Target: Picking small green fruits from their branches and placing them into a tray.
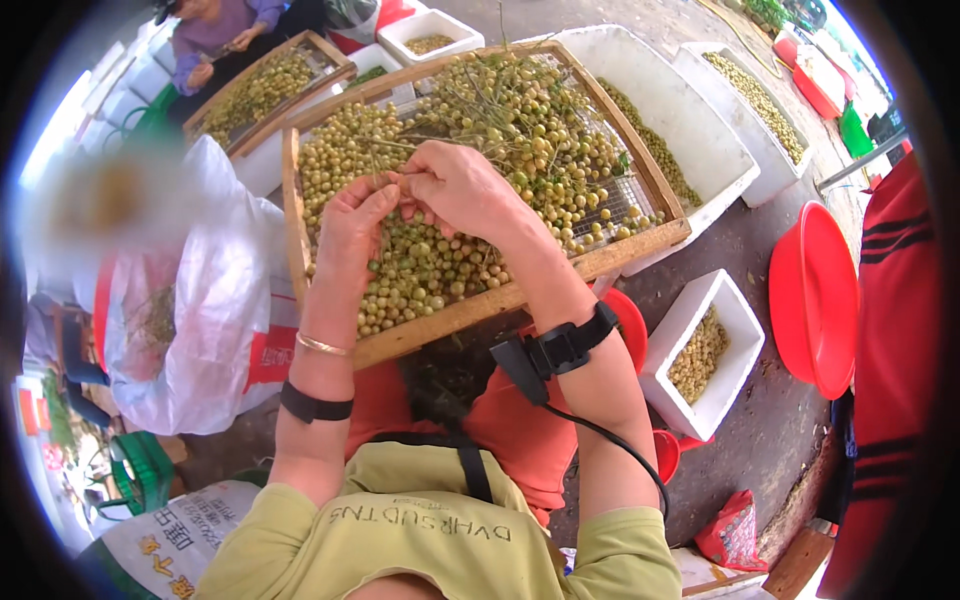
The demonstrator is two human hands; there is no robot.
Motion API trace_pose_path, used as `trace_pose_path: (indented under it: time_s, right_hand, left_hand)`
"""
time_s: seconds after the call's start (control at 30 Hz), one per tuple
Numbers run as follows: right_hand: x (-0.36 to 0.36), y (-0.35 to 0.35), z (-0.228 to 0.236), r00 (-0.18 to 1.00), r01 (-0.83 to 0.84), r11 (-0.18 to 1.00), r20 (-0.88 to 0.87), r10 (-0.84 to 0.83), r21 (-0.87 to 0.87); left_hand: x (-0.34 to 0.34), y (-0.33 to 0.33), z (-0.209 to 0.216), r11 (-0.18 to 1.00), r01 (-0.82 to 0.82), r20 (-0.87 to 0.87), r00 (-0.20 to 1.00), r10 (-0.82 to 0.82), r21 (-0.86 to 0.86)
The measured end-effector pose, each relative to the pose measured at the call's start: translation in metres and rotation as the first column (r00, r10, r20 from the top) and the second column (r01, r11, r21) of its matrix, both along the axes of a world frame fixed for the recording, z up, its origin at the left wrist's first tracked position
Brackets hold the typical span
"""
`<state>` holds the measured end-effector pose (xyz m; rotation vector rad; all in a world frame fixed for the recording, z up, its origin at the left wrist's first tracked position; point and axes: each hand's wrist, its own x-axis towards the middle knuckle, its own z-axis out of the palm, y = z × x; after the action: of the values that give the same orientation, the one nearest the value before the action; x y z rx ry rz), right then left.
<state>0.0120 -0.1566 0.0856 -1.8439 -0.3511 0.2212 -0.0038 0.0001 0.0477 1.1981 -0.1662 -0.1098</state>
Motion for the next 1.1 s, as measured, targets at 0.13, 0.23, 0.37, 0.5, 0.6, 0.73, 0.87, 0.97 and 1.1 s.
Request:
trace_pose_path:
  time_s: [0.13,0.23,0.37,0.5,0.6,0.73,0.87,0.97,1.1]
  right_hand:
    - [0.004,0.003,-0.019,1.0,-0.007,0.991,0.001,0.007,0.132]
    - [0.003,-0.004,-0.027,0.927,0.092,0.737,-0.328,0.183,0.67]
    - [-0.001,-0.017,-0.037,0.934,0.029,0.534,-0.214,0.288,0.845]
    - [0.006,-0.008,-0.036,0.997,-0.009,0.951,0.078,-0.016,0.31]
    - [0.007,0.0,-0.028,0.991,-0.007,0.993,0.134,-0.009,0.116]
    - [0.01,0.0,-0.033,0.958,0.056,0.998,0.279,-0.061,0.025]
    - [0.005,0.001,-0.036,0.945,0.076,0.995,0.314,-0.091,0.058]
    - [0.003,0.006,-0.039,0.968,0.101,0.978,0.21,-0.139,0.182]
    - [0.002,0.005,-0.04,0.996,0.069,0.886,-0.077,-0.038,0.458]
  left_hand:
    - [-0.004,0.001,-0.004,0.996,-0.045,-0.093,0.995,0.038,-0.073]
    - [0.002,0.006,-0.011,0.977,-0.038,-0.126,0.992,0.011,-0.209]
    - [0.01,0.013,-0.015,0.977,-0.078,-0.223,0.974,0.032,-0.198]
    - [0.013,0.006,-0.018,0.977,-0.033,-0.183,0.983,-0.006,-0.21]
    - [0.016,0.006,-0.016,0.994,0.009,-0.058,0.998,-0.016,-0.107]
    - [0.018,0.007,-0.015,1.0,0.027,0.067,0.997,-0.028,0.005]
    - [0.011,0.011,-0.012,1.0,0.0,0.04,0.999,0.0,-0.001]
    - [0.006,0.006,-0.009,0.999,-0.044,0.011,0.999,0.044,-0.014]
    - [-0.001,0.003,-0.01,0.997,-0.076,-0.026,0.997,0.076,-0.011]
